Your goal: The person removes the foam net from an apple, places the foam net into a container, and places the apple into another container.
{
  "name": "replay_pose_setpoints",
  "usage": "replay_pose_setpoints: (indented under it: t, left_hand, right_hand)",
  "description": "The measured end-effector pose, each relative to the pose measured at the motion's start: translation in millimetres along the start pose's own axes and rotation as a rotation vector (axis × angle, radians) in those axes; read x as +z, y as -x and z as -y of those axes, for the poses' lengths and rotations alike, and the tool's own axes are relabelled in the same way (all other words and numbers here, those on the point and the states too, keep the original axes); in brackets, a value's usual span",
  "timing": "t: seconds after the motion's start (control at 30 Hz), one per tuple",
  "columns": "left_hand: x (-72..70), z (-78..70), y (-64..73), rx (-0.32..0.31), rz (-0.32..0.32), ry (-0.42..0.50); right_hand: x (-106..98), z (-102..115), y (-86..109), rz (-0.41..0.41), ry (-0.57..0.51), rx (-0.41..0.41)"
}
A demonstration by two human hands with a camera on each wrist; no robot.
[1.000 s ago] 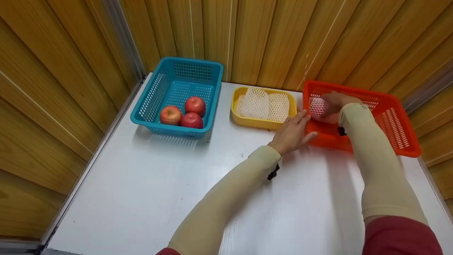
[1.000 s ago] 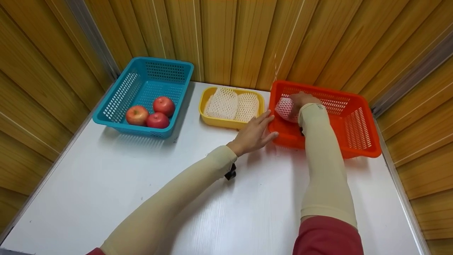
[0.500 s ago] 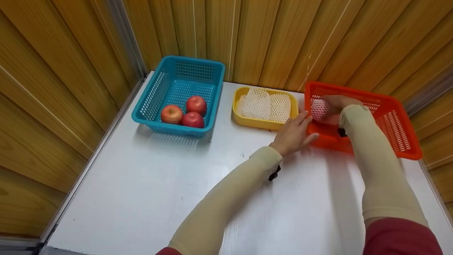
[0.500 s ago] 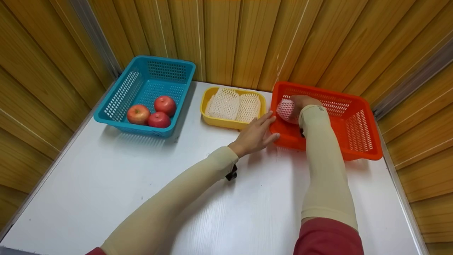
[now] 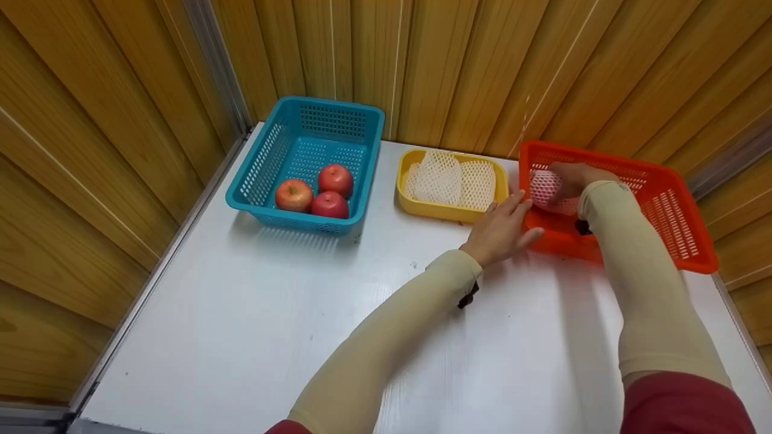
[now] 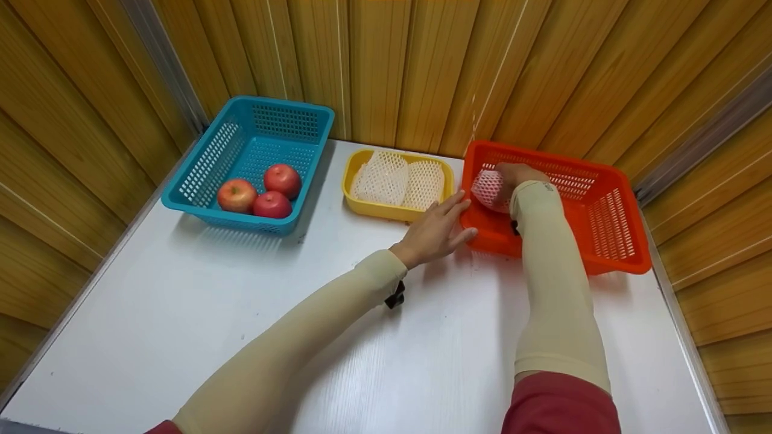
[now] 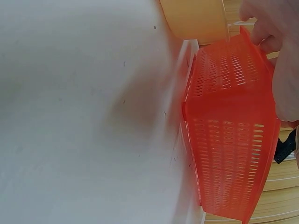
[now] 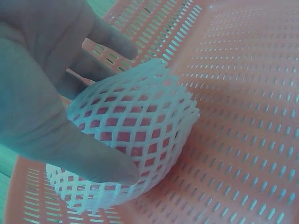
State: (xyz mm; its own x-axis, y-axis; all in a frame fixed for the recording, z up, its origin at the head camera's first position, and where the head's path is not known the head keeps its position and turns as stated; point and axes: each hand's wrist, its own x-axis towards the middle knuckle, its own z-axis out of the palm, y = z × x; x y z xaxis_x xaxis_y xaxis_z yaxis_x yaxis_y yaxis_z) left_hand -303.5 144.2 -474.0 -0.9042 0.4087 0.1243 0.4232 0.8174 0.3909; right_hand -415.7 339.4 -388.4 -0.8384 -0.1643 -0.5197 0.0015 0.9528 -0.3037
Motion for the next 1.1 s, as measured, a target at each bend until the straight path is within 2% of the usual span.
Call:
replay_pose_setpoints:
  t: [0.1, 0.3, 0.43, 0.57, 0.8, 1.1]
  left_hand:
    - [0.0, -1.2, 1.0, 0.001, 0.002, -0.005]
    - [-0.7, -3.2, 0.9, 0.004, 0.019, -0.018]
    - [-0.2, -2.4, 0.1, 0.000, 0.009, -0.013]
    - [-0.8, -0.3, 0.0, -0.001, 0.000, -0.006]
    - [-2.0, 0.9, -1.0, -0.024, 0.009, 0.003]
    - [1.0, 0.8, -0.3, -0.013, 0.006, -0.002]
  right_hand:
    - [-1.2, -6.7, -10.2, -0.012, 0.120, -0.089]
    - [-2.9, -16.5, -20.8, -0.001, 0.070, -0.059]
    - [-6.2, -19.0, -24.8, -0.027, 0.079, -0.084]
    - [-11.0, -17.2, -23.1, -0.061, 0.105, -0.110]
    - [-18.0, -17.9, -16.4, -0.064, 0.036, -0.106]
    - [-19.1, -23.3, -10.4, -0.117, 0.073, -0.132]
